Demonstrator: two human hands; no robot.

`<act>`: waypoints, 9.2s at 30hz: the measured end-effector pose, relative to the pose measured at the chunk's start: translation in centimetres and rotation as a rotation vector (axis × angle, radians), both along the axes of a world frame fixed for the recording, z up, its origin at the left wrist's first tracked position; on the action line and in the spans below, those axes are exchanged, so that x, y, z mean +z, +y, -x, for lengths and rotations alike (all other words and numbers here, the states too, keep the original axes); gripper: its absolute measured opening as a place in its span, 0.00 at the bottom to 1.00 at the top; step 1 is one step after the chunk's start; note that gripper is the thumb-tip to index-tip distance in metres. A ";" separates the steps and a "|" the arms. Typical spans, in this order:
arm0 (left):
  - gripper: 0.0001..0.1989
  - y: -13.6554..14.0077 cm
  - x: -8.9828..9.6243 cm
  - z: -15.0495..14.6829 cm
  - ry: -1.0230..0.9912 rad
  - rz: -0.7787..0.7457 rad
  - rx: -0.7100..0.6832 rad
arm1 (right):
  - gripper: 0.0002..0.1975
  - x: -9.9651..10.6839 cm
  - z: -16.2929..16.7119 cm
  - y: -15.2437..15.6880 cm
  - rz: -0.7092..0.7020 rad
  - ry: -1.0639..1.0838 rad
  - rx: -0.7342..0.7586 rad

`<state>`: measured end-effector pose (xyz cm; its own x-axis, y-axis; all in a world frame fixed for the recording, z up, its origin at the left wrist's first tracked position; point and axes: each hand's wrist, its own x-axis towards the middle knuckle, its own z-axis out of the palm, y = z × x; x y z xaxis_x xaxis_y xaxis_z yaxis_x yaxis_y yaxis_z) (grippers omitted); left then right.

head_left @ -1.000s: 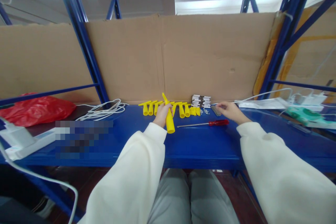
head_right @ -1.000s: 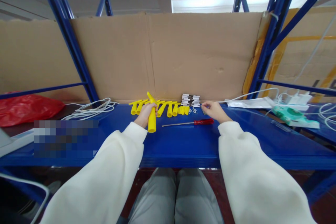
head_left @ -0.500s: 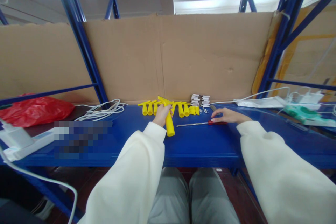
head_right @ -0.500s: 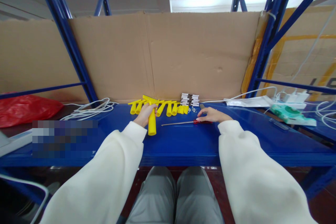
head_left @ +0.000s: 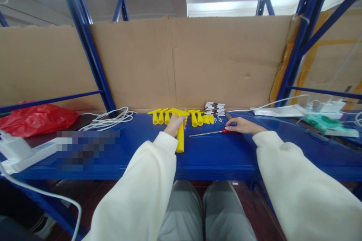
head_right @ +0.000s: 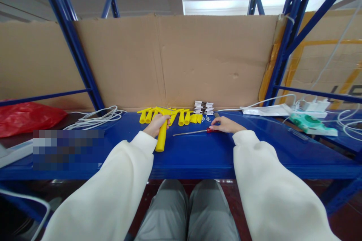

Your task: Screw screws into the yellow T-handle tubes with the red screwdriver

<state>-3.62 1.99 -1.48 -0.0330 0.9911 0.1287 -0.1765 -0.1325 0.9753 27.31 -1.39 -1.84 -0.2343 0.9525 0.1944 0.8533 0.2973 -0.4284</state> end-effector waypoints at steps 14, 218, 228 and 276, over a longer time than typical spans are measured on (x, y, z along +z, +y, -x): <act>0.09 -1.1 0.3 -0.1 0.273 0.115 -0.068 | 0.23 -0.3 0.3 -0.3 -0.009 -0.125 0.028; 0.05 -1.3 0.8 -0.1 0.933 -0.002 0.036 | 0.12 1.2 4.5 -2.7 -0.388 -0.561 -0.129; 0.06 -1.4 0.9 -0.1 0.916 0.016 0.026 | 0.13 1.5 5.1 -3.5 -0.283 -0.573 -0.241; 0.11 -1.4 0.9 0.3 1.029 -0.015 0.044 | 0.13 1.2 5.3 -3.4 -0.210 -0.590 -0.209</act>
